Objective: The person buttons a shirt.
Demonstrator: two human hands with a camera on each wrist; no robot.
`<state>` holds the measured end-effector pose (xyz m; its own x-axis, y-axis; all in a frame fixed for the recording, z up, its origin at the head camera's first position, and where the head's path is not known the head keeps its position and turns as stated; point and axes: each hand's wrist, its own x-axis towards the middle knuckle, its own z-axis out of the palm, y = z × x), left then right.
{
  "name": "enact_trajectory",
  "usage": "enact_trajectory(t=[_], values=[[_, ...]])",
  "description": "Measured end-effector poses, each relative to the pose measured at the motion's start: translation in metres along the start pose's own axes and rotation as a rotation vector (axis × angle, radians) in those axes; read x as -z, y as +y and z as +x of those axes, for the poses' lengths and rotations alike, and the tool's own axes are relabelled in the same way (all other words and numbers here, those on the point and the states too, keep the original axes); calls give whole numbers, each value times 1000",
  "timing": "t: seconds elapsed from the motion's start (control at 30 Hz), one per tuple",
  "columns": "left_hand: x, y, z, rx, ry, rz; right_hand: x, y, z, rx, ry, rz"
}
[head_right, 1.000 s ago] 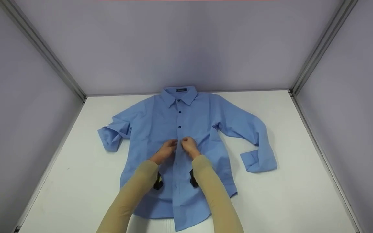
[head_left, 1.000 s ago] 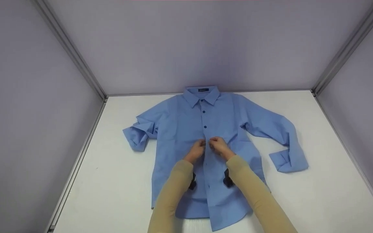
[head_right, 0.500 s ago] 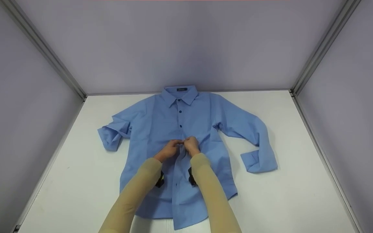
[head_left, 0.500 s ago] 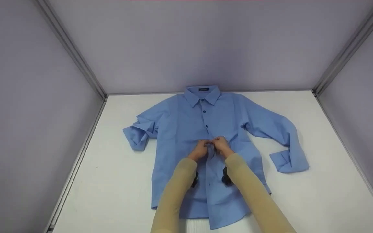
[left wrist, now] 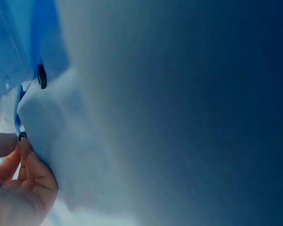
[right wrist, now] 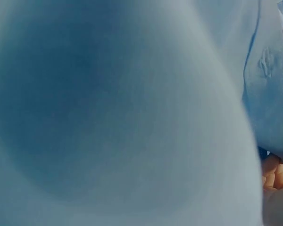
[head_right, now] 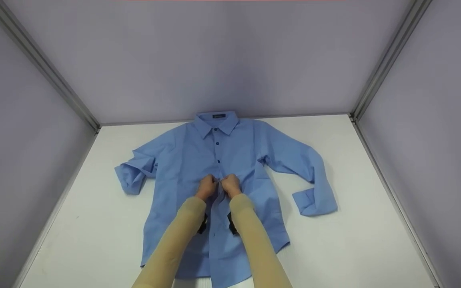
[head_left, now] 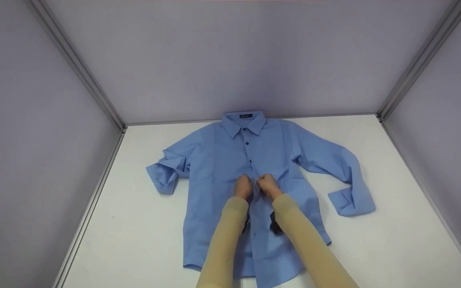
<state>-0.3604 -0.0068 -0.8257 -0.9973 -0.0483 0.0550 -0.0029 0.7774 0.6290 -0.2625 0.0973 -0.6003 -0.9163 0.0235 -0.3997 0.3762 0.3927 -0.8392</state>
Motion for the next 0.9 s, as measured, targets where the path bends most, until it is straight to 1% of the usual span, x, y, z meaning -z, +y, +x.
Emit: enact_trajectory(t=[0.03,0.07,0.1,0.17,0.2,0.23,0.27,0.33,0.37,0.4,0.43,0.47,0.5,0.53,0.6,0.63,0.67,0.7,0.77,0.83,0.87,0.9], values=[[-13,-13,7,20,4,3,-1,0,-2,6,-6,-6],[-29,-27,17,43,9,16,-2,0,-4,21,-15,-13],[-41,-37,22,44,20,16,-3,0,-5,34,-21,-17],[-61,-56,36,47,19,-2,-2,-8,-14,61,-27,-29],[-65,-59,40,51,5,-13,-1,-12,-18,76,-24,-43],[-63,-57,40,50,-1,-28,-1,-16,-22,87,-20,-54],[-57,-53,39,57,-12,-42,0,-19,-24,96,-12,-66],[-36,-36,30,94,-56,-84,-3,-20,-20,88,21,-109],[-23,-25,23,100,-67,-103,-5,-16,-13,79,32,-132],[-3,-9,11,110,-92,-132,-6,-12,-7,100,39,-136],[10,3,2,103,-90,-162,-8,-6,0,123,44,-147],[22,11,-6,95,-102,-206,-12,11,20,173,50,-143],[31,17,-13,83,-115,-252,-17,29,41,213,52,-136],[39,20,-18,65,-123,-293,-21,43,58,245,54,-132],[55,30,-27,98,-174,-349,-26,60,82,271,43,-113],[60,32,-28,92,-166,-374,-29,69,93,298,44,-89],[68,36,-32,94,-177,-399,-31,71,98,271,53,-87],[81,45,-38,133,-199,-405,-30,59,88,217,58,-98],[113,71,-52,201,-241,-417,-26,32,59,150,60,-119],[144,94,-67,221,-253,-435,-19,15,32,182,57,-121],[158,105,-73,238,-267,-431,-17,3,19,144,57,-154],[170,115,-77,271,-281,-418,-15,-1,12,168,49,-154]])
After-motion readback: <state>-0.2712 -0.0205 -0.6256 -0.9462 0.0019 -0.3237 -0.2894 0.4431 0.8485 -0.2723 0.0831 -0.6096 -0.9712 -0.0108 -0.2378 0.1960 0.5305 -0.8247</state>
